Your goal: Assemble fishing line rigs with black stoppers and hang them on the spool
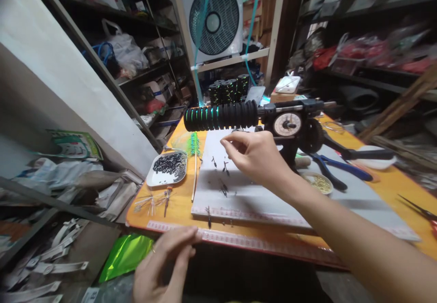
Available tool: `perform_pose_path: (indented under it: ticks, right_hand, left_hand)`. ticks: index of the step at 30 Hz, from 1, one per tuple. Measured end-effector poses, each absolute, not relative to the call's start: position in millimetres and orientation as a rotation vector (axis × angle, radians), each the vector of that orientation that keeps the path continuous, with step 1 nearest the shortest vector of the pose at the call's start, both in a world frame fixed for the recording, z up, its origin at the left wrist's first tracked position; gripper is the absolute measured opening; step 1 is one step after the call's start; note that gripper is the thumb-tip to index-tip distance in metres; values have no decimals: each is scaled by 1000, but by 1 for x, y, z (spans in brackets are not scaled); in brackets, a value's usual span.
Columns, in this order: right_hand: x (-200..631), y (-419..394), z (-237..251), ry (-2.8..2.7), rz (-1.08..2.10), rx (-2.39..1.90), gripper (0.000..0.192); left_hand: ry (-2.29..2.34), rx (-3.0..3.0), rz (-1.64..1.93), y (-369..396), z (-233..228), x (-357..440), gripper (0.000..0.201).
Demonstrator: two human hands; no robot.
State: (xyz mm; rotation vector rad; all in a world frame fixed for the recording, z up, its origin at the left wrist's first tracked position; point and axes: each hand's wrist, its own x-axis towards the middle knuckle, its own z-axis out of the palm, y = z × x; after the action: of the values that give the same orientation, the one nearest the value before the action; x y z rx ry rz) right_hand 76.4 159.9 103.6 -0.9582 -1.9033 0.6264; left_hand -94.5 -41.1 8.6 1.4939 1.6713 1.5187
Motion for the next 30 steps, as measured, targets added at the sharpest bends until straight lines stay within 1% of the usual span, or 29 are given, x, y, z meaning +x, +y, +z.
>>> perform_pose_path:
  ticks: [1,3,5,7,10,12,15,19,21,24,30]
  right_hand:
    - [80,157,107,-1921,672,-954,26]
    - [86,151,114,-1950,900,-947,30]
    - [90,145,119,-1943,1187,-912,34]
    - [94,141,122,-1917,1359,-855,37]
    - [98,137,120,-1874,1487,-812,37]
    - [100,135,116,-1788,1571,-808,35]
    - [98,129,106,-1596,1769,-758,32]
    - [88,118,90,-1376,2105,-686,35]
    - [83,114,83,-1312,2134,-693,37]
    - [81,113,78,-1255,2095,-711,38]
    - [84,113,80,-1322,1982,-787,37]
  left_hand:
    - [1614,1495,1619,-30,22,-91,19]
    - [1482,1462,1767,-5,47,-83,21]
    - [1405,1450,1704,21,63,-76,24]
    - [1301,1485,1559,41,71,-69,29]
    - [1195,1562,1246,54,65,-60,26]
    - [1117,1468,1112,49,53,-53,32]
    - [883,1117,1077,32,31,-45,44]
    - [539,798,1170,11,15,-37,55]
    - [442,713,1189,4,14,-34,55]
    - [366,596,1118,-5,12,-32,52]
    - [381,437,1007,-16,8,-31,55]
